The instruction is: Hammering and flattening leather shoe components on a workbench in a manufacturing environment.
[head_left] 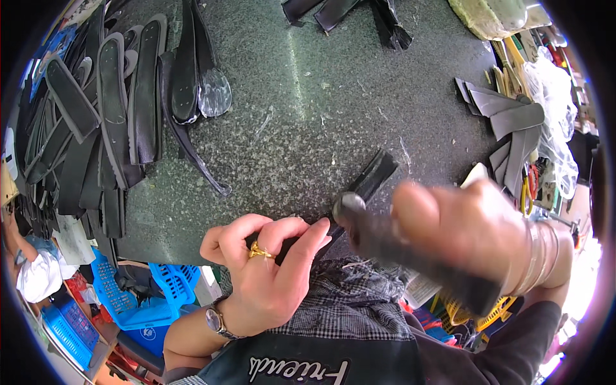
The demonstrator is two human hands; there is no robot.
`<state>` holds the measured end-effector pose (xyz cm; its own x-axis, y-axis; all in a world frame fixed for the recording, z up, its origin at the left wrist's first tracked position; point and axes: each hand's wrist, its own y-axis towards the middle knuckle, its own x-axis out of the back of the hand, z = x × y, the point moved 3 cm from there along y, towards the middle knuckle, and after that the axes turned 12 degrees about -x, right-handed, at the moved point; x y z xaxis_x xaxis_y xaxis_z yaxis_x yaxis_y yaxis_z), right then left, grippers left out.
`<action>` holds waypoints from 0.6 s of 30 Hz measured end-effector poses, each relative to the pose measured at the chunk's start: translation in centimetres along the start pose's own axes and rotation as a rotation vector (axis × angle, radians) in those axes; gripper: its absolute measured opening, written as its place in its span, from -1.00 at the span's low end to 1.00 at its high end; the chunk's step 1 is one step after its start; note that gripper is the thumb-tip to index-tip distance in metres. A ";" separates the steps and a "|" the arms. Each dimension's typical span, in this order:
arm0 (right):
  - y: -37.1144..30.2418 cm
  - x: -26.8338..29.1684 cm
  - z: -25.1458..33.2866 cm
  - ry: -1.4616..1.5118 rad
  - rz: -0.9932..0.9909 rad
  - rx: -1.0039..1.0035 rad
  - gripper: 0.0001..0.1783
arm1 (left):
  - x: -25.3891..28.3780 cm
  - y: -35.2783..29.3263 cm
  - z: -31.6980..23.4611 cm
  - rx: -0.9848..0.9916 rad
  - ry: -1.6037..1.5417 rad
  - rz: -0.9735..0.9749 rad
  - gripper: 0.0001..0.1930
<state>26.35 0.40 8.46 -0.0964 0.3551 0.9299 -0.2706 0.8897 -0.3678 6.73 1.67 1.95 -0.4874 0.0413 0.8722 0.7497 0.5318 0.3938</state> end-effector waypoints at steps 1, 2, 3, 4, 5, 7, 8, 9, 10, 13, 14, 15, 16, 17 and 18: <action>-0.6 0.3 -0.5 0.141 0.057 -0.037 -0.80 | -0.1 0.1 0.0 -0.006 -0.008 -0.007 -0.73; -0.8 0.7 -1.0 0.289 0.109 -0.052 -0.84 | 0.0 -0.1 0.2 0.012 -0.019 -0.004 -0.73; -0.8 1.0 -2.6 0.749 0.282 -0.119 -0.87 | 0.0 -0.1 0.3 0.028 -0.032 -0.003 -0.72; -1.2 1.5 -3.1 0.649 0.130 -0.043 -0.85 | 0.0 0.2 0.3 0.031 -0.031 -0.005 -0.72; -1.3 2.0 -2.6 0.417 0.153 -0.258 -0.85 | 0.0 0.9 0.3 0.013 -0.026 -0.020 -0.73; -1.9 1.2 -2.9 0.549 -0.215 -0.484 -0.82 | -0.6 2.6 0.6 -0.041 -0.008 -0.098 -0.74; -2.0 1.9 -2.8 0.534 -0.064 -0.545 -0.82 | -1.0 3.2 0.6 -0.041 -0.003 -0.094 -0.74; -1.9 1.0 -2.9 0.570 -0.026 -0.453 -0.80 | -1.1 3.6 0.7 -0.040 0.004 -0.088 -0.75; -1.6 0.1 -3.2 0.602 0.013 -0.368 -0.77 | -1.3 3.8 0.8 -0.019 -0.018 -0.082 -0.72; -1.5 0.1 -3.2 0.494 0.014 -0.340 -0.76 | -0.7 3.1 1.3 0.145 -0.118 0.001 -0.63; -1.6 0.1 -3.2 0.490 0.003 -0.326 -0.76 | -0.8 2.6 1.3 0.142 -0.117 0.003 -0.63; -1.5 -0.1 -3.5 0.493 0.001 -0.327 -0.76 | -0.9 2.3 1.2 0.056 -0.071 -0.026 -0.65; -1.2 0.0 -3.8 0.534 -0.079 -0.293 -0.78 | -0.9 2.1 1.0 -0.027 -0.019 -0.053 -0.67; -0.9 0.0 -3.9 0.575 -0.159 -0.258 -0.77 | -1.0 2.1 1.0 -0.030 0.014 -0.066 -0.70; -0.6 0.1 -3.5 0.502 -0.249 -0.185 -0.73 | -1.0 2.0 1.0 -0.028 0.021 -0.062 -0.70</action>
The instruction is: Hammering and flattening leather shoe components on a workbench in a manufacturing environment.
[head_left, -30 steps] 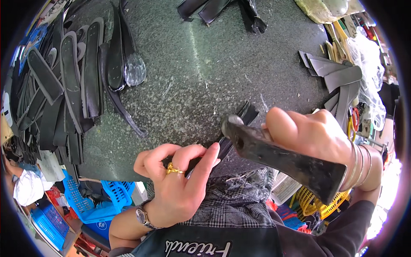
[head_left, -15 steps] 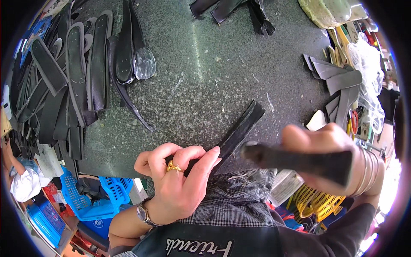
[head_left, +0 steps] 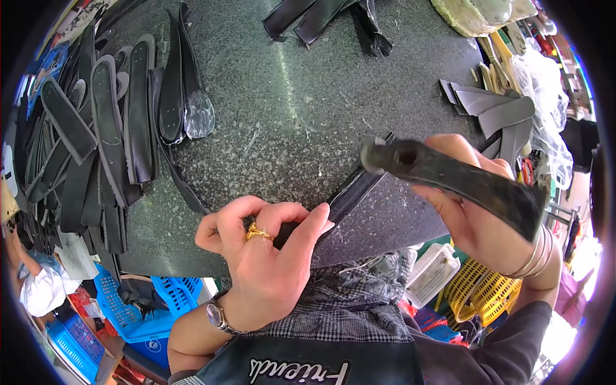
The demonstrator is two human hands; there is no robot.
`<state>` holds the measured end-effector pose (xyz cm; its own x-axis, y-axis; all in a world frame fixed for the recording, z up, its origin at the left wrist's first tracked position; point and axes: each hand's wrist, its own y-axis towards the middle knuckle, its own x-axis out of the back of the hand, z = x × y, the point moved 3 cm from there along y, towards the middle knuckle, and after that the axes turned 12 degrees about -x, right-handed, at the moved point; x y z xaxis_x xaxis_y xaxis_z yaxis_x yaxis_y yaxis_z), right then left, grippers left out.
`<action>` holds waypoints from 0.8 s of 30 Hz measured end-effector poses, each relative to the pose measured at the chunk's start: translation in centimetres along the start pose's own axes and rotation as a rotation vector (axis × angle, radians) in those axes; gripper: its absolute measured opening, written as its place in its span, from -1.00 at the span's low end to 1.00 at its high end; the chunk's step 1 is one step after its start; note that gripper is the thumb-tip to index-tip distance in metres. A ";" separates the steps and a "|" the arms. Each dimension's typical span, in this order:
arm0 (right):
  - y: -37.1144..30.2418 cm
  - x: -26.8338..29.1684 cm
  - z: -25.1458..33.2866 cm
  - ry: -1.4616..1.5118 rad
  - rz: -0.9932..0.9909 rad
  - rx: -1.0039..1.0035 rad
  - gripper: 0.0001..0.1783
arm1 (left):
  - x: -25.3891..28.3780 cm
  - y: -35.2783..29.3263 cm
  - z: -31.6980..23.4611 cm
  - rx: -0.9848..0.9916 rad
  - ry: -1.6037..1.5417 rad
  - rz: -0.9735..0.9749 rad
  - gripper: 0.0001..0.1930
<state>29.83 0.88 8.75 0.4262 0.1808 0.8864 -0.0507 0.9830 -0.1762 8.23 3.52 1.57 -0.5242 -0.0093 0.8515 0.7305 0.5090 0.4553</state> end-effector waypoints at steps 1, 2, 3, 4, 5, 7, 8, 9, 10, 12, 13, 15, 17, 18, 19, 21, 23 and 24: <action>0.1 0.1 0.8 0.022 -0.020 -0.024 -0.74 | -0.1 -0.1 0.0 -0.004 0.006 -0.002 -0.71; 0.2 0.4 1.7 0.043 -0.042 -0.051 -0.74 | -0.2 -0.1 -0.1 -0.010 0.011 -0.004 -0.71; 0.4 0.6 2.3 -0.013 0.006 -0.068 -0.78 | -0.2 0.1 -0.2 -0.013 0.005 -0.005 -0.71; 0.6 0.3 1.5 -0.010 0.127 -0.089 -0.79 | -0.1 0.2 -0.4 -0.005 0.014 -0.012 -0.69; 0.9 0.0 0.8 -0.008 0.247 -0.110 -0.80 | -0.1 0.3 -0.4 0.002 0.022 -0.020 -0.66; 1.4 0.5 1.4 -0.005 0.186 -0.101 -0.79 | 0.1 0.1 -0.3 -0.017 0.044 -0.003 -0.67; 1.6 0.8 2.1 -0.002 0.124 -0.045 -0.79 | 0.1 0.0 -0.4 -0.035 0.067 0.014 -0.67; 1.6 1.2 2.9 0.006 0.128 -0.061 -0.80 | 0.1 0.0 -0.3 -0.032 0.068 0.015 -0.67; 1.7 0.0 1.9 -0.008 0.285 -0.072 -0.83 | 0.0 -0.1 -0.2 -0.042 0.051 0.012 -0.70; 1.4 0.1 1.3 0.125 0.419 -0.173 -0.84 | -0.1 -0.2 0.0 -0.054 0.031 0.008 -0.73; 1.7 0.4 1.3 0.143 0.401 -0.222 -0.81 | 0.0 -0.3 0.0 -0.064 0.037 0.018 -0.73; 2.2 0.8 2.5 0.054 0.277 0.112 -0.79 | 0.4 -0.3 -0.1 -0.071 0.046 0.032 -0.74; 0.8 -1.1 2.4 -0.200 0.369 -0.053 -0.74 | 0.5 -0.2 -0.1 -0.034 0.013 0.056 -0.74; 1.0 -1.0 1.9 -0.062 0.364 -0.122 -0.77 | 0.2 -0.4 0.1 -0.002 -0.044 0.011 -0.73; 1.3 -0.7 1.6 0.044 0.408 -0.172 -0.79 | 0.3 -0.6 0.2 -0.002 -0.040 0.011 -0.73; 1.8 -0.5 1.1 0.109 0.332 -0.165 -0.83 | 0.5 -1.0 0.5 0.002 -0.078 0.021 -0.71; 1.8 0.2 2.6 0.183 0.189 -0.092 -0.80 | 0.9 -0.9 0.3 0.002 -0.037 0.041 -0.71; 1.4 -0.7 2.5 0.144 0.230 -0.061 -0.77 | 1.1 -1.0 0.2 0.001 -0.031 0.048 -0.70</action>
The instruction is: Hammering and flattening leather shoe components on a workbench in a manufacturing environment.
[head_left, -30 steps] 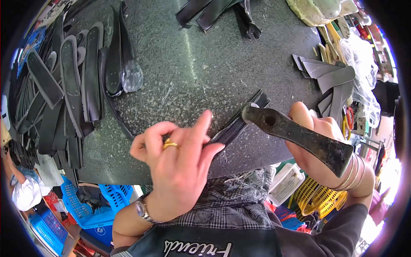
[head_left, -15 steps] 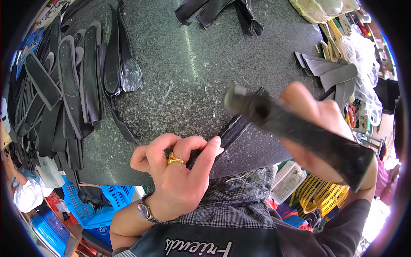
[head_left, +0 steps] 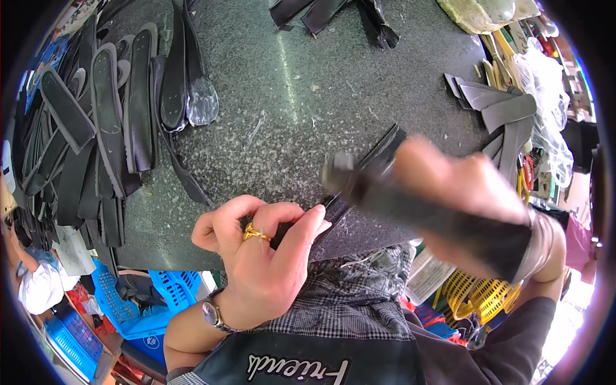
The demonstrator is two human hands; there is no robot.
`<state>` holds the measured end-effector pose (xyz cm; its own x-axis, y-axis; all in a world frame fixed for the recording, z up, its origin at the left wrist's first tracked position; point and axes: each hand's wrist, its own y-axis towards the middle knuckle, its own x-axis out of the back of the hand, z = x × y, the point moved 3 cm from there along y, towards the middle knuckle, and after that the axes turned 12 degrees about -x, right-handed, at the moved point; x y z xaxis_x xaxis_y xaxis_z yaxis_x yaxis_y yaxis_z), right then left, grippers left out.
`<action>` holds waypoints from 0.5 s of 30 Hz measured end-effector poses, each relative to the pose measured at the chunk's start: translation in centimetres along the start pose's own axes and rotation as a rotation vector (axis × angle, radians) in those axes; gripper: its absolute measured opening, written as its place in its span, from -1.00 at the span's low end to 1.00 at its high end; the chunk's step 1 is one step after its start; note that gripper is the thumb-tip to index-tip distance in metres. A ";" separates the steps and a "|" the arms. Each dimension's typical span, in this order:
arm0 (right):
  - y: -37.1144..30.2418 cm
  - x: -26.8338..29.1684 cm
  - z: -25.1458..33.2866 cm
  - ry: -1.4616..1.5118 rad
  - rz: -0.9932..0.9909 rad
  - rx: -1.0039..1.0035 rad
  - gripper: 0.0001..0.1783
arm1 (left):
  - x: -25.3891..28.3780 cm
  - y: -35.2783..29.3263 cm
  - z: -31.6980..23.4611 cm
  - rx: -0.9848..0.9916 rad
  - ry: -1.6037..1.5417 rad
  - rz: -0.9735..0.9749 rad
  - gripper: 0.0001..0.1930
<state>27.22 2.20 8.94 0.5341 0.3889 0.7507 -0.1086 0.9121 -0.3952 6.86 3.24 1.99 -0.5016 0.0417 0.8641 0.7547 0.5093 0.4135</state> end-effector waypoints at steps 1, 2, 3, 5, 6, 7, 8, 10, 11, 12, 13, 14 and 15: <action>-0.4 -1.1 0.3 -0.324 0.061 0.012 -0.76 | 0.0 0.1 0.0 -0.011 -0.005 0.000 -0.69; -0.6 -1.1 0.5 -0.353 0.073 0.012 -0.77 | 0.0 -0.2 0.1 -0.001 -0.035 -0.009 -0.68; -0.3 -1.1 -0.6 -0.083 0.031 0.027 -0.78 | 0.1 -0.4 0.2 -0.004 -0.040 -0.013 -0.68; 0.3 -0.1 -0.3 -0.052 0.082 -0.113 -0.83 | 0.3 -1.1 0.2 0.021 -0.053 0.009 -0.66; 0.5 0.0 -0.1 -0.018 0.008 -0.034 -0.83 | 0.1 -1.2 0.1 0.014 -0.011 -0.017 -0.67; 0.3 0.3 0.2 0.012 -0.071 0.031 -0.82 | 0.1 -1.2 0.0 0.011 -0.017 -0.018 -0.67; 0.0 -0.2 0.0 0.051 0.016 0.067 -0.79 | 0.1 -1.1 -0.1 0.004 -0.010 -0.020 -0.68; -0.4 -1.4 1.1 -0.337 0.088 0.084 -0.81 | 0.3 -1.2 -0.2 0.005 0.018 -0.001 -0.71; 0.2 -1.3 0.0 -0.051 0.066 0.059 -0.86 | 0.3 -1.3 -0.2 0.010 0.026 0.001 -0.71; 0.5 -0.9 0.0 -0.082 0.066 0.063 -0.85 | 0.3 -1.4 -0.1 0.009 0.038 -0.012 -0.72; 0.3 -0.5 0.3 -0.116 0.065 0.050 -0.82 | 0.2 -1.5 -0.3 0.000 0.033 -0.029 -0.73; -0.1 -1.2 0.8 -0.391 0.090 0.090 -0.74 | 0.4 -1.5 -0.4 -0.003 0.026 -0.031 -0.73; -0.7 -2.6 1.5 -0.554 -0.016 0.143 -0.81 | 0.5 -1.5 -0.4 0.023 -0.007 -0.018 -0.73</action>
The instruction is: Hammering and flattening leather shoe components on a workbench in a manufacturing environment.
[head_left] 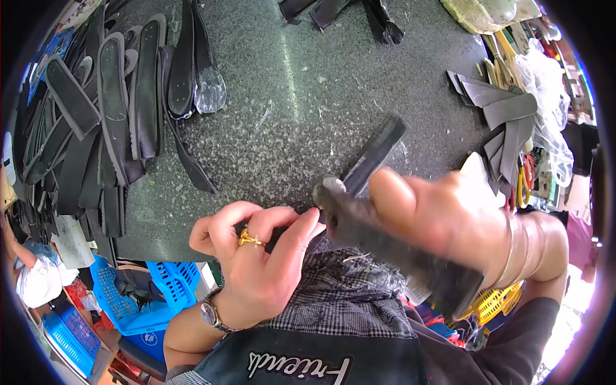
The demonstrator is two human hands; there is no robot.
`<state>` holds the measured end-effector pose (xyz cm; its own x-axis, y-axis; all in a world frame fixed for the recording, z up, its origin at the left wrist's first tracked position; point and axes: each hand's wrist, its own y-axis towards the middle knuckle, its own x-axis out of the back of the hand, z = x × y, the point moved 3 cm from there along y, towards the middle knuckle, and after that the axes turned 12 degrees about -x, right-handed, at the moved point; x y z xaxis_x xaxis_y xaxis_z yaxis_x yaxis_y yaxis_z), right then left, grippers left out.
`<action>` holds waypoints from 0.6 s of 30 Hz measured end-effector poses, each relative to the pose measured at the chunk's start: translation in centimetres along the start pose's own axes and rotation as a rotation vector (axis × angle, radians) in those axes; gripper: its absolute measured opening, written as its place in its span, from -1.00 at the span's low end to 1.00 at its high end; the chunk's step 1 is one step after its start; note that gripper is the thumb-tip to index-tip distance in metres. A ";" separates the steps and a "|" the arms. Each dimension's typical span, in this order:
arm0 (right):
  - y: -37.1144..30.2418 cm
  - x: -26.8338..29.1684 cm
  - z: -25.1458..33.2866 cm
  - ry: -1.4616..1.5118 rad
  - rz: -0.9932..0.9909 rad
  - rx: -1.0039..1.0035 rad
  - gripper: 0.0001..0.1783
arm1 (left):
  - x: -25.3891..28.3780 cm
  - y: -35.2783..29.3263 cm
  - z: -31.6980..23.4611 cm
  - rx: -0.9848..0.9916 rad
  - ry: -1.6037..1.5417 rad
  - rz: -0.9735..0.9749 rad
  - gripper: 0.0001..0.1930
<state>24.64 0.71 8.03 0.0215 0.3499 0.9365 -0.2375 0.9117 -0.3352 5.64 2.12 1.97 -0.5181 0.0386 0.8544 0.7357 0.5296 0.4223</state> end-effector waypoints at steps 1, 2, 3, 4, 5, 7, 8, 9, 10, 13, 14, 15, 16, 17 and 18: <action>0.1 0.6 -0.1 0.156 0.026 -0.019 -0.83 | 0.2 -0.2 0.2 0.031 -0.020 0.015 -0.73; 0.4 0.5 -0.8 0.351 0.080 -0.054 -0.76 | 0.1 -0.7 0.6 0.041 -0.064 -0.009 -0.73; 0.9 0.5 -1.6 0.546 0.135 -0.088 -0.67 | 0.3 -0.9 0.5 0.042 -0.059 -0.008 -0.73; 1.2 0.7 -2.0 0.557 0.183 -0.145 -0.64 | 0.4 -1.0 0.4 0.028 -0.023 0.002 -0.72; 1.4 1.0 -1.8 0.511 0.101 -0.125 -0.66 | 0.5 -1.2 0.3 0.014 0.013 0.013 -0.72; 1.0 0.3 -0.3 0.164 -0.025 0.016 -0.73 | 0.5 -1.1 0.1 0.017 0.012 0.006 -0.71; 0.2 0.4 0.6 0.177 -0.023 0.051 -0.70 | 0.6 -0.9 0.0 0.018 -0.003 0.028 -0.70; 0.0 0.7 0.1 0.196 0.082 0.034 -0.76 | 0.7 -0.7 0.0 0.018 -0.019 0.049 -0.70; 0.6 0.8 -1.3 0.589 0.212 -0.070 -0.81 | 0.2 -1.0 0.2 -0.011 0.009 0.005 -0.71; 0.8 1.7 -2.1 0.485 -0.020 -0.114 -0.84 | 0.5 -0.4 0.2 0.016 0.007 0.007 -0.75; 0.5 2.7 -2.2 0.677 0.051 -0.257 -0.87 | 0.4 0.2 0.3 0.001 0.020 -0.005 -0.75; 0.2 2.9 -2.1 0.866 0.127 -0.401 -0.91 | 0.1 1.0 0.7 -0.012 0.034 -0.017 -0.76; -0.4 3.3 -0.9 0.348 -0.193 -0.225 -0.88 | -0.1 2.1 1.0 -0.048 0.035 -0.066 -0.77; -0.8 3.5 -0.6 0.475 -0.122 -0.292 -0.81 | -0.6 2.7 1.3 -0.040 0.011 -0.078 -0.77; -0.8 2.0 -1.6 0.506 0.058 -0.301 -0.77 | -0.8 2.9 1.4 -0.030 -0.011 -0.090 -0.78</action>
<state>26.42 0.98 10.03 0.4945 0.3927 0.7754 0.0328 0.8830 -0.4682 7.56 4.82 2.06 -0.5873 0.0019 0.8094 0.6988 0.5057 0.5059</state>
